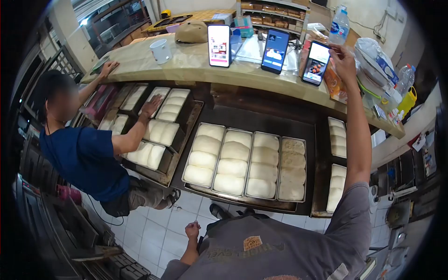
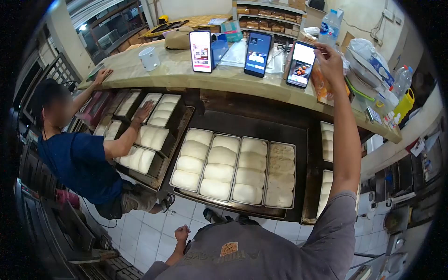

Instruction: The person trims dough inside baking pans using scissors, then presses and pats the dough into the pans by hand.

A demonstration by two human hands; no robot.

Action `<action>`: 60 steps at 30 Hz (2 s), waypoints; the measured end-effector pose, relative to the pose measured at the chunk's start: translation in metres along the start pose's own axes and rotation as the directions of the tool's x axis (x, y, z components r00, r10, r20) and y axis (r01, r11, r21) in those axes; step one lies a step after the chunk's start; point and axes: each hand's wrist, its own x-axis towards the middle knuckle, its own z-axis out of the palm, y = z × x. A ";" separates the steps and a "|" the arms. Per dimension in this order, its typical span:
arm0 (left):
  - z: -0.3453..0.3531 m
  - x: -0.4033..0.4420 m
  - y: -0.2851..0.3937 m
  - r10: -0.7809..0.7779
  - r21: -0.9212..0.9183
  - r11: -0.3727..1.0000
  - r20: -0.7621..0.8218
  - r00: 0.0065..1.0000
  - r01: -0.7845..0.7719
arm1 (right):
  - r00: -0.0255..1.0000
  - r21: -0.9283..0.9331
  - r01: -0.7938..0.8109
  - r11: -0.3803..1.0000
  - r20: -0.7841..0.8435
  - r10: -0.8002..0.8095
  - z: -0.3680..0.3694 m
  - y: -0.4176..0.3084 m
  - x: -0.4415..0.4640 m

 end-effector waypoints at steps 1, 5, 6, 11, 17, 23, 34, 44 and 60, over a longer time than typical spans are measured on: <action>0.000 0.000 -0.001 0.005 -0.007 1.000 -0.004 1.000 -0.005 | 0.996 -0.047 0.022 0.999 -0.081 -0.026 0.004 -0.007 -0.004; -0.002 0.009 -0.008 0.023 -0.025 0.999 -0.008 1.000 -0.023 | 0.913 -0.274 0.122 0.954 -0.346 -0.216 0.019 -0.044 -0.040; -0.007 0.007 -0.014 0.011 -0.009 1.000 0.014 1.000 -0.011 | 0.879 -0.350 0.179 0.920 -0.362 -0.309 0.030 -0.055 -0.050; -0.025 0.000 -0.036 -0.035 0.045 0.998 0.080 0.996 0.032 | 0.827 -0.468 0.515 0.718 0.052 -0.559 0.103 -0.066 -0.101; -0.034 0.000 -0.033 -0.054 0.034 0.998 0.070 0.996 0.052 | 0.812 -0.624 0.540 0.564 0.208 -0.546 0.153 -0.052 -0.104; -0.040 -0.005 -0.040 -0.029 -0.043 0.999 0.085 0.996 0.033 | 0.829 -0.626 0.530 0.571 0.241 -0.505 0.163 -0.055 -0.096; -0.037 -0.003 -0.052 0.057 -0.178 0.983 0.122 0.991 -0.035 | 0.826 -0.609 0.533 0.587 0.226 -0.516 0.166 -0.082 -0.088; -0.035 0.002 -0.051 0.159 -0.301 0.946 0.120 0.980 -0.117 | 0.877 -0.091 0.480 0.873 0.029 -0.479 0.218 -0.146 0.015; -0.036 -0.015 -0.103 -0.237 -0.092 0.969 -0.095 0.967 0.229 | 0.922 -0.195 0.386 0.902 0.069 -0.381 0.257 -0.155 0.059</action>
